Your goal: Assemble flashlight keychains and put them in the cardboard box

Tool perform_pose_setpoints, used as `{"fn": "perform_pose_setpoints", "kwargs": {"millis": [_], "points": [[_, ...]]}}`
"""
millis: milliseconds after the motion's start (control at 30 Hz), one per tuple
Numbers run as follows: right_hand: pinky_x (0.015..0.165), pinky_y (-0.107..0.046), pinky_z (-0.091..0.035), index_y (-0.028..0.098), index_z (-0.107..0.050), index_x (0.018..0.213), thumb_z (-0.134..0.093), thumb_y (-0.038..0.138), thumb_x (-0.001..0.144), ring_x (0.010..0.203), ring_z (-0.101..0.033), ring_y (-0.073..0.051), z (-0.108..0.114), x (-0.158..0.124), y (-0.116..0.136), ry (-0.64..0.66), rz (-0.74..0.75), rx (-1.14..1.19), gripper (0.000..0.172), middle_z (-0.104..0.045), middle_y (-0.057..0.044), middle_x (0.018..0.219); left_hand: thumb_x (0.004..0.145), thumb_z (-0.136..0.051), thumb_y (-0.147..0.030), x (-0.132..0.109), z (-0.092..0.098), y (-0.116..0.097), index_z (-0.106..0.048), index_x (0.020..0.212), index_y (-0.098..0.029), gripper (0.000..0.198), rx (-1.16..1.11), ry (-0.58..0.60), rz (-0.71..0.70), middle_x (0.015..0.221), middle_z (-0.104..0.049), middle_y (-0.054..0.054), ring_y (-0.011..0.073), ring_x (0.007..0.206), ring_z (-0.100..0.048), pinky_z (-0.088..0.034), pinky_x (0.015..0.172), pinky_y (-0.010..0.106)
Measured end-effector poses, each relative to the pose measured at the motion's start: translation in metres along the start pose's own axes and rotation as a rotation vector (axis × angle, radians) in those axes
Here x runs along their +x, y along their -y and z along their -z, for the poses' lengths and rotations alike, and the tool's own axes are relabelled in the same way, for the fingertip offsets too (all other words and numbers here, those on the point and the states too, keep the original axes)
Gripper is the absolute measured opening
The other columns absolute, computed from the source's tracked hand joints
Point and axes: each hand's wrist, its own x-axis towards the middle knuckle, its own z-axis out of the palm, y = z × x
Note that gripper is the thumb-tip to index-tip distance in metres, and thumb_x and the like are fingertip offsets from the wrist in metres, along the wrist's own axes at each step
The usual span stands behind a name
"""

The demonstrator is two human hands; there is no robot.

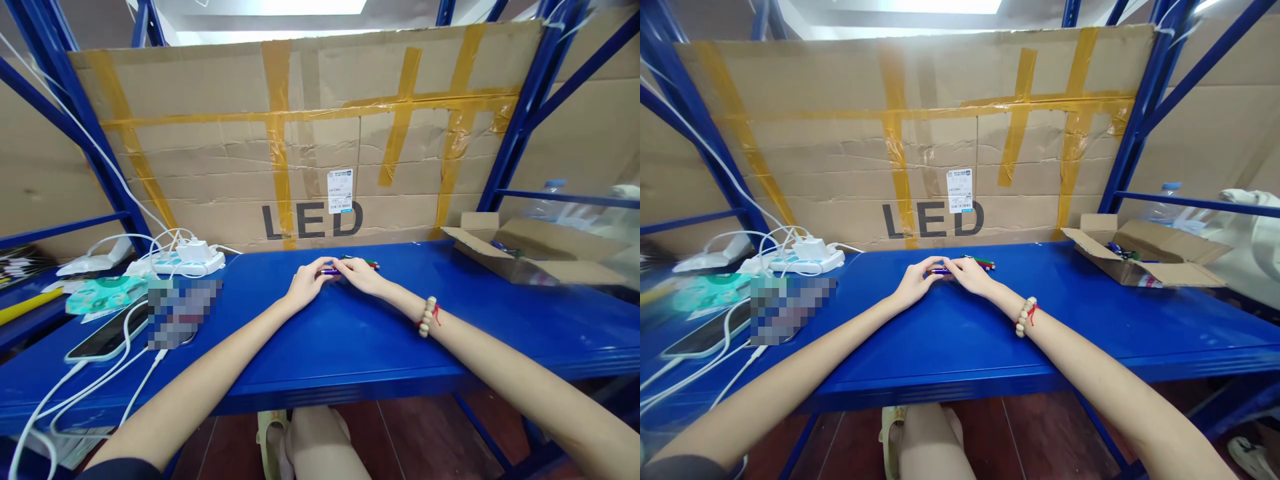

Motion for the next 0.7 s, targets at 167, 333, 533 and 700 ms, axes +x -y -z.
{"fn": "perform_pose_setpoints", "kwargs": {"millis": [167, 333, 533, 700], "points": [[0.058, -0.025, -0.042, 0.015, -0.054, 0.063, -0.028, 0.058, 0.086, 0.047, -0.051, -0.012, -0.006, -0.002, 0.005, 0.088, 0.029, -0.064, 0.056, -0.057, -0.001, 0.053, 0.082, -0.05, -0.021, -0.004, 0.006, -0.011, -0.054, 0.108, -0.029, 0.028, 0.277, 0.005, -0.005, 0.099, -0.067, -0.003, 0.0161, 0.089, -0.062, -0.047, 0.076, 0.026], [0.064, -0.025, -0.04, 0.016, -0.058, 0.071, -0.024, 0.052, 0.09, 0.068, -0.055, -0.016, -0.005, -0.003, 0.009, 0.016, 0.119, -0.185, 0.054, -0.063, -0.004, 0.074, 0.084, -0.048, -0.025, -0.005, 0.008, -0.015, -0.054, 0.097, -0.027, 0.015, 0.395, 0.014, 0.038, 0.098, -0.066, -0.002, 0.0166, 0.091, -0.06, -0.045, 0.076, 0.027], [0.073, -0.028, -0.042, 0.02, -0.067, 0.09, -0.034, 0.046, 0.089, 0.081, -0.059, -0.019, -0.001, -0.001, -0.004, 0.03, 0.028, -0.28, 0.042, -0.068, -0.004, 0.09, 0.085, -0.039, -0.016, -0.001, 0.0, -0.003, -0.043, 0.108, -0.023, 0.024, 0.252, -0.104, 0.165, 0.095, -0.061, 0.002, 0.016, 0.087, -0.06, -0.045, 0.071, 0.027], [0.074, -0.027, -0.044, 0.021, -0.069, 0.091, -0.039, 0.047, 0.086, 0.08, -0.06, -0.018, 0.001, 0.001, -0.015, 0.1, -0.009, -0.269, 0.04, -0.069, -0.003, 0.09, 0.089, -0.035, -0.028, 0.002, 0.0, 0.001, -0.047, 0.101, -0.022, 0.019, 0.173, -0.068, 0.174, 0.096, -0.06, 0.002, 0.0153, 0.09, -0.057, -0.044, 0.078, 0.029]]}}
